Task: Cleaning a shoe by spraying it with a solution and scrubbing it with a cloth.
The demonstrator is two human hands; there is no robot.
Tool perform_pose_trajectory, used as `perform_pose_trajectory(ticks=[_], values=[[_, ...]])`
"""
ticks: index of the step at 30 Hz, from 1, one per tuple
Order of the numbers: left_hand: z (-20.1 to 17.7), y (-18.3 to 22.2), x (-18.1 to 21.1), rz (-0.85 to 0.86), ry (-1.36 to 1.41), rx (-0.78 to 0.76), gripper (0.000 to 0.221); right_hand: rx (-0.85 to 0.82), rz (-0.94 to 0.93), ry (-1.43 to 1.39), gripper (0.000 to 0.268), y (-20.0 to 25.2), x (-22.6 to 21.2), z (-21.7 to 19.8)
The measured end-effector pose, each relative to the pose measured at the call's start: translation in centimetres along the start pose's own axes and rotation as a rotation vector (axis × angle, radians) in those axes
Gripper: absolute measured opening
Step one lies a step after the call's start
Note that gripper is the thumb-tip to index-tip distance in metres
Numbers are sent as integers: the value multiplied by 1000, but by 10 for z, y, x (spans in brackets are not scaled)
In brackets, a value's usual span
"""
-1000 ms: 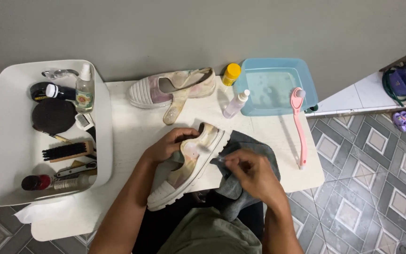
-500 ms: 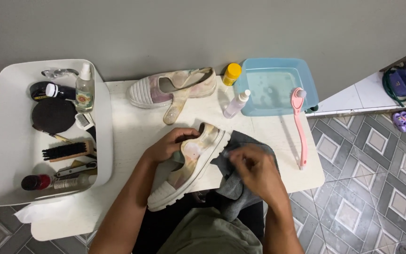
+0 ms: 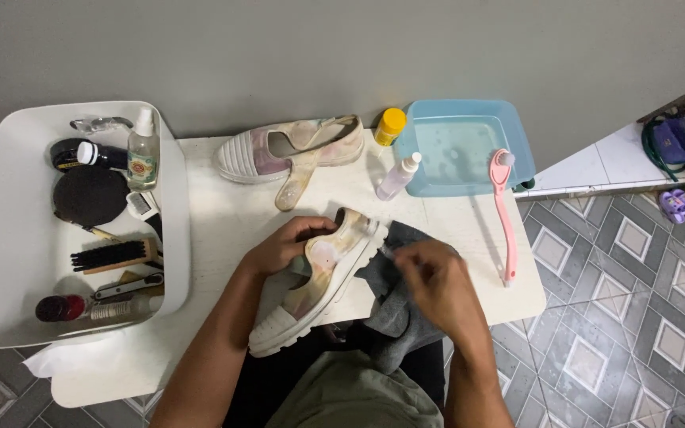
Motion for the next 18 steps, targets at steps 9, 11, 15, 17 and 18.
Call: perform_pose_trajectory(ticks=[9,11,15,17,18], values=[[0,-1,0,-12,4,-23,39,-80,-38,-68,11,9,-21,-5],[-1,-2,-4,-12,6,-22,38,-46,-19,-57,11,3,-9,1],[-1,-2,2,5,-4,-20,36,82,31,7,11,-7,19,4],[-1,-1,3,3,-6,-11,36,-23,-8,-68,11,2,-1,5],[1,0,1,-2,-6,-8,36,-126,-42,-141,12,8,-11,8]])
Point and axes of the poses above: each hand's wrist, its own y-axis away from the middle knuckle, its own z-axis out of the palm, x = y × z, the point moved 6 cm from there along -y, towards the middle knuckle, and after that the axes turned 13 degrees about y, right-handed, at the moved point
